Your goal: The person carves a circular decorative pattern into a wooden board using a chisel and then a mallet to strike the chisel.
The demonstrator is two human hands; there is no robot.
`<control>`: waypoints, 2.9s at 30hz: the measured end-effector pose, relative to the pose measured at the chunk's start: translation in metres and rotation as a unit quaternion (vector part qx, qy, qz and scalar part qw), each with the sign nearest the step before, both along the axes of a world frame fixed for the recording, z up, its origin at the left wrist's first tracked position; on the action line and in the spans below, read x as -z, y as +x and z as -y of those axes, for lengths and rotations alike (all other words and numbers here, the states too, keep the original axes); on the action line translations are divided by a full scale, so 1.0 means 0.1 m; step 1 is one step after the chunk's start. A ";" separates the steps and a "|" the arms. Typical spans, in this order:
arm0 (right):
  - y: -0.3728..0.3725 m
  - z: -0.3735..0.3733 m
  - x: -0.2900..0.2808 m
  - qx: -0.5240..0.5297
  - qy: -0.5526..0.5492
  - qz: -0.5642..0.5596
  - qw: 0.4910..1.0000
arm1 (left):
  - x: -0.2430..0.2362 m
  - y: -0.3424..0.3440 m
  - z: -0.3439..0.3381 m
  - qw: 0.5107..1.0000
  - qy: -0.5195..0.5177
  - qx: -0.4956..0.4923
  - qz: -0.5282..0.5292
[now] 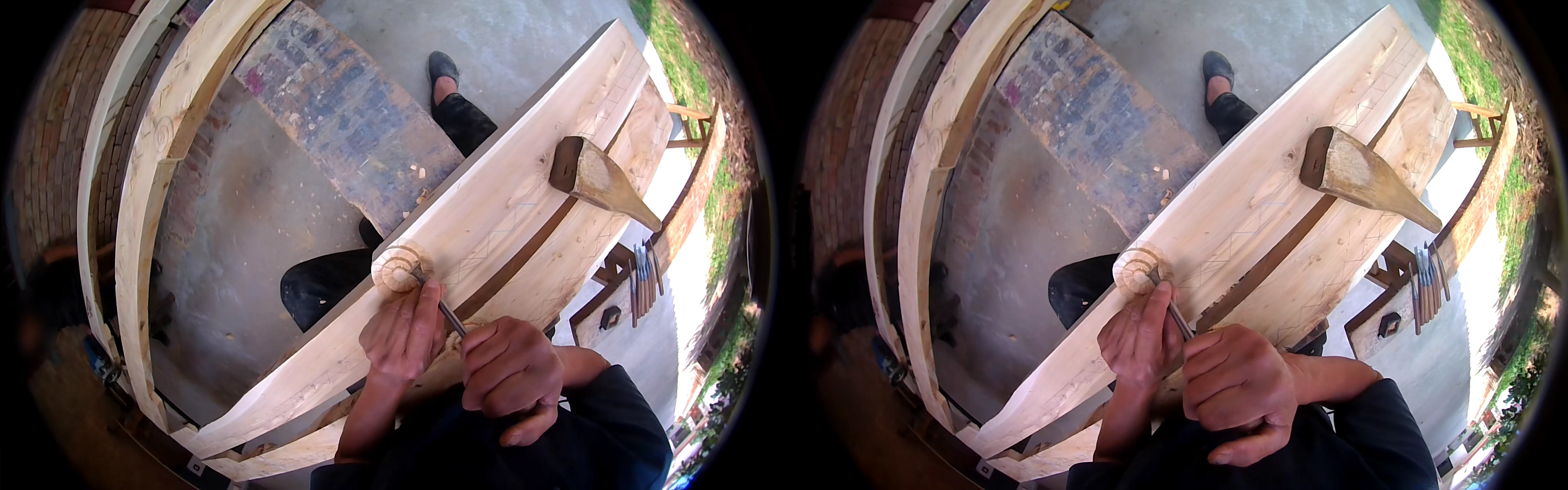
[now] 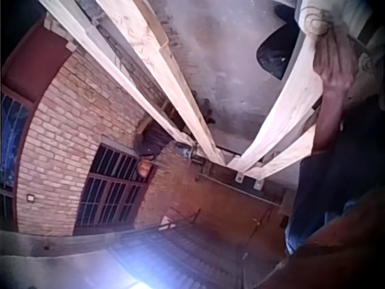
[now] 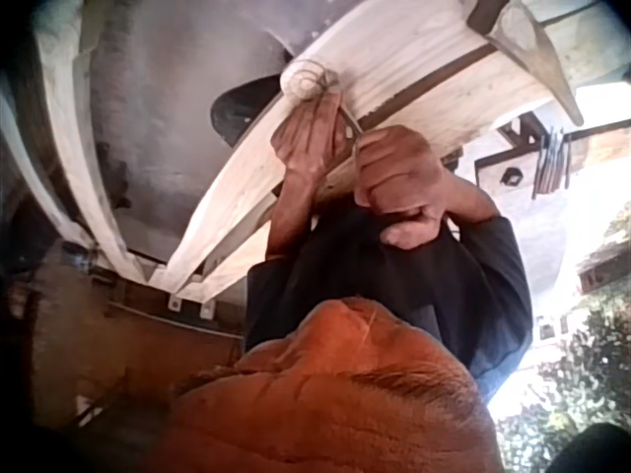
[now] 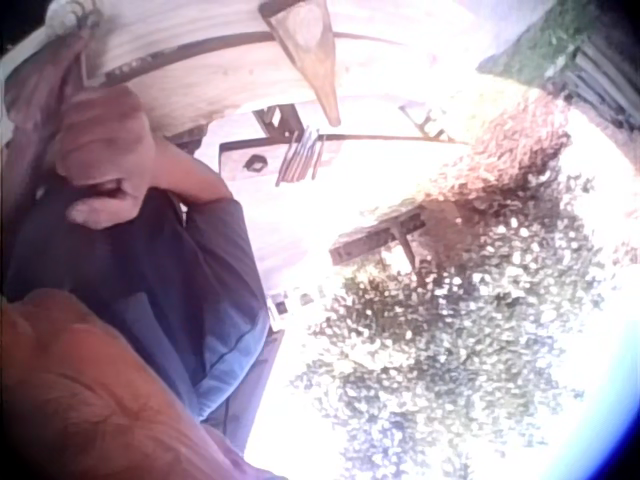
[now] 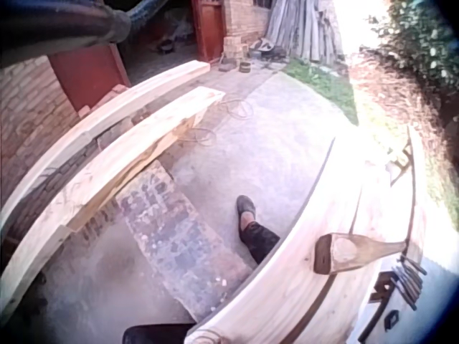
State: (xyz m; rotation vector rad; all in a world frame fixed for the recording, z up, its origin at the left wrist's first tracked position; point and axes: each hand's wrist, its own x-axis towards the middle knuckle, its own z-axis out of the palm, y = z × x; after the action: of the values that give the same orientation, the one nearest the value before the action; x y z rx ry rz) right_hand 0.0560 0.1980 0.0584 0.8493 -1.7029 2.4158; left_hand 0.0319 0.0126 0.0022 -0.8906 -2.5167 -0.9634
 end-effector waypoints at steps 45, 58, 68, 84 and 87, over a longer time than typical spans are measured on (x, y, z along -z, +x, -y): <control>-1.41 0.24 -0.42 0.046 -0.062 0.292 0.953 | -0.06 -0.46 0.05 0.962 0.172 -0.041 0.206; -1.55 0.21 -0.20 -0.016 -0.086 0.340 0.936 | -0.02 -0.50 0.07 0.949 0.165 -0.051 0.264; -1.56 0.20 -0.20 -0.031 -0.098 0.349 0.931 | 0.00 -0.51 0.08 0.951 0.168 -0.047 0.255; -1.44 0.14 -0.18 0.006 -0.071 0.320 0.945 | -0.03 -0.54 0.06 0.966 0.141 -0.025 0.215; -1.39 0.17 -0.17 -0.012 -0.065 0.283 0.957 | -0.03 -0.52 0.07 0.967 0.140 -0.031 0.210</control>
State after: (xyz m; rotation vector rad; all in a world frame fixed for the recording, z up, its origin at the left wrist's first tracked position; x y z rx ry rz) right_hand -0.0825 0.1806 0.0752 0.1565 -1.6467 2.9425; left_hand -0.0199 0.0058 0.0055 -0.5636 -2.6192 -1.5798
